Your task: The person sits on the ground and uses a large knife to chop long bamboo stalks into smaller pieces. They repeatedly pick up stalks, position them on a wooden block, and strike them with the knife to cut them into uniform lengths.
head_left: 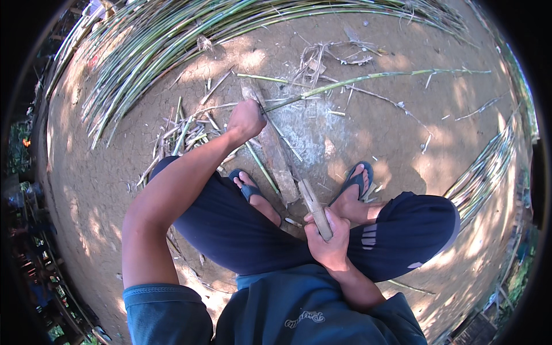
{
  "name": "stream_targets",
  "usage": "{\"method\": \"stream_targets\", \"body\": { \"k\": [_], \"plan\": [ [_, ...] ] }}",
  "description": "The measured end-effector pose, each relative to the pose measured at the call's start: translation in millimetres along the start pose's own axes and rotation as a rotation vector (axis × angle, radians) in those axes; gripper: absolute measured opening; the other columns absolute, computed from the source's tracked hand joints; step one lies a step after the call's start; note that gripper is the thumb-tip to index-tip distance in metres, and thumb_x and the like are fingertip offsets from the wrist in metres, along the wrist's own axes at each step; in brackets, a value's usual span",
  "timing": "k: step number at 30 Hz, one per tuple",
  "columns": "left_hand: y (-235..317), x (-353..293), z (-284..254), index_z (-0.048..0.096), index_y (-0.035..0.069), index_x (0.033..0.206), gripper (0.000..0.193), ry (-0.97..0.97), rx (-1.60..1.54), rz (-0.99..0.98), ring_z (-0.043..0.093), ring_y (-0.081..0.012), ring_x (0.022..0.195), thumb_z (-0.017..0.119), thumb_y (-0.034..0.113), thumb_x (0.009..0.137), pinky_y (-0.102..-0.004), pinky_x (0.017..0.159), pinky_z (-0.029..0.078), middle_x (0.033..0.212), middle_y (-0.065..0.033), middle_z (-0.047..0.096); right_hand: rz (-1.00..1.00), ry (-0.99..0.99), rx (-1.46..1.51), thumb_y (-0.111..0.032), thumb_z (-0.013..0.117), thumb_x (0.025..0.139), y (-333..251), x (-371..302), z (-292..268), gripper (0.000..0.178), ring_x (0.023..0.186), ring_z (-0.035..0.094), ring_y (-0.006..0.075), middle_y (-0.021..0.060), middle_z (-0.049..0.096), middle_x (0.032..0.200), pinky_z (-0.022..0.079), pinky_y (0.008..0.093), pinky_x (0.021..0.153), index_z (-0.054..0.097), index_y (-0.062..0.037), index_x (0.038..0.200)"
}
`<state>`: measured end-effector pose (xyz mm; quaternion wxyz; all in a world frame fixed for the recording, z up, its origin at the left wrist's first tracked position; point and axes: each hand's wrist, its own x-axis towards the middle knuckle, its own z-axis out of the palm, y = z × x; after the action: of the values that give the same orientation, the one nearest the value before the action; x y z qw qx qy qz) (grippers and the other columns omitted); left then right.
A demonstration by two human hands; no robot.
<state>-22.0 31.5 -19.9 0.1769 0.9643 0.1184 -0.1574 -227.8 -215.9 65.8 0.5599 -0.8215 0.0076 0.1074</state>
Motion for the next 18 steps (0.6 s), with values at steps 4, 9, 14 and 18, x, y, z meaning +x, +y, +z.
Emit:
{"method": "stream_targets", "body": {
  "k": [4,9,14,18],
  "plan": [
    [-0.6,-0.9,0.2,0.070,-0.008,0.086,0.021,0.016,0.022,0.012,0.069,-0.0410,0.086,0.060,0.006,0.075,-0.0429,0.078,0.056,0.089,-0.0290,0.067,-0.050,0.003,0.023,0.003,0.059,0.073,0.8,0.8,0.0,0.008,0.054,0.064,0.0164,0.0087,0.063,0.063,0.047,0.0273,0.054,0.063,-0.0013,0.079],
    [-2.5,1.7,8.8,0.069,-0.008,0.085,0.022,0.036,0.027,-0.040,0.068,-0.0426,0.084,0.059,0.010,0.076,-0.0440,0.076,0.056,0.086,-0.0291,0.067,-0.156,0.048,0.022,0.002,0.059,0.074,2.2,7.8,4.7,0.007,0.054,0.063,0.0152,0.0079,0.062,0.061,0.046,0.0268,0.053,0.063,-0.0014,0.078],
    [-12.3,9.7,15.3,0.069,-0.008,0.082,0.026,0.072,-0.011,-0.007,0.067,-0.0443,0.079,0.062,0.016,0.076,-0.0469,0.076,0.055,0.081,-0.0301,0.066,-0.048,0.042,0.101,0.001,0.060,0.074,3.5,15.2,10.3,0.006,0.055,0.064,0.0170,0.0093,0.063,0.062,0.047,0.0280,0.054,0.063,-0.0015,0.078],
    [-18.0,13.3,15.2,0.069,-0.007,0.081,0.024,0.074,-0.016,0.038,0.066,-0.0450,0.080,0.063,0.015,0.076,-0.0469,0.077,0.054,0.081,-0.0306,0.065,-0.132,0.049,0.086,0.001,0.060,0.075,4.2,14.2,9.9,0.005,0.055,0.064,0.0185,0.0103,0.063,0.063,0.048,0.0283,0.055,0.063,-0.0013,0.078]
  ]
}}
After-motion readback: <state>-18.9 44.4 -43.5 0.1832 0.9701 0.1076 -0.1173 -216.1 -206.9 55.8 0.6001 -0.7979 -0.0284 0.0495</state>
